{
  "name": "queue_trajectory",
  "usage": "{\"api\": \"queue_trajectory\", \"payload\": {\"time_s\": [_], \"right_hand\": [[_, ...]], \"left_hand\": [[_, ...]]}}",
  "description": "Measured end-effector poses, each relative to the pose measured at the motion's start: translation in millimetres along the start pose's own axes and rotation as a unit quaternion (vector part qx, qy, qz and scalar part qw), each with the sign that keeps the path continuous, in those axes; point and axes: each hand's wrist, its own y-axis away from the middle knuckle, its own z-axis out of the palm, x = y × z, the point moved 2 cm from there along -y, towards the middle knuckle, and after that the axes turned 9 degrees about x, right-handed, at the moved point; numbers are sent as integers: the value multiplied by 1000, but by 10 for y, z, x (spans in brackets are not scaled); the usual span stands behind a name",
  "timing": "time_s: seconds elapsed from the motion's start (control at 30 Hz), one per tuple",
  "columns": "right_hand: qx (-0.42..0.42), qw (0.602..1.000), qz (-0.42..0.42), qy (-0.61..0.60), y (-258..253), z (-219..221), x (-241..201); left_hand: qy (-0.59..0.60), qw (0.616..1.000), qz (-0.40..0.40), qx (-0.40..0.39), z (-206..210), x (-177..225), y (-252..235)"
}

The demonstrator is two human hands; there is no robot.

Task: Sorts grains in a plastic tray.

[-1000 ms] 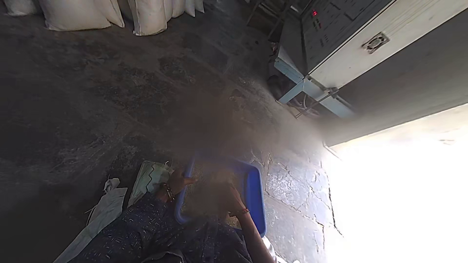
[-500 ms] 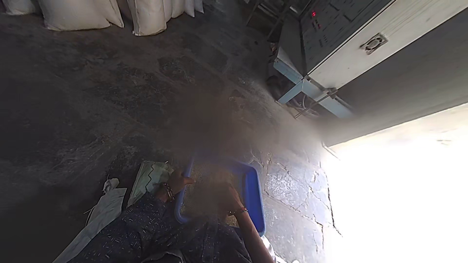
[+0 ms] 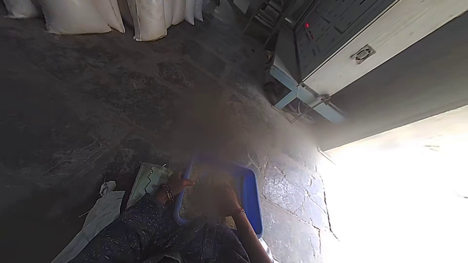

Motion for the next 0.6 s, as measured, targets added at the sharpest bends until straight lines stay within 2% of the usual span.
{"api": "queue_trajectory", "payload": {"time_s": [0.33,0.6], "right_hand": [[3,1000,-1,11,13,2,-13],[16,999,39,8,110,-108,-36]], "left_hand": [[12,1000,-11,2,5,-29,-3],[7,1000,1,0,-2,-4,21]]}}
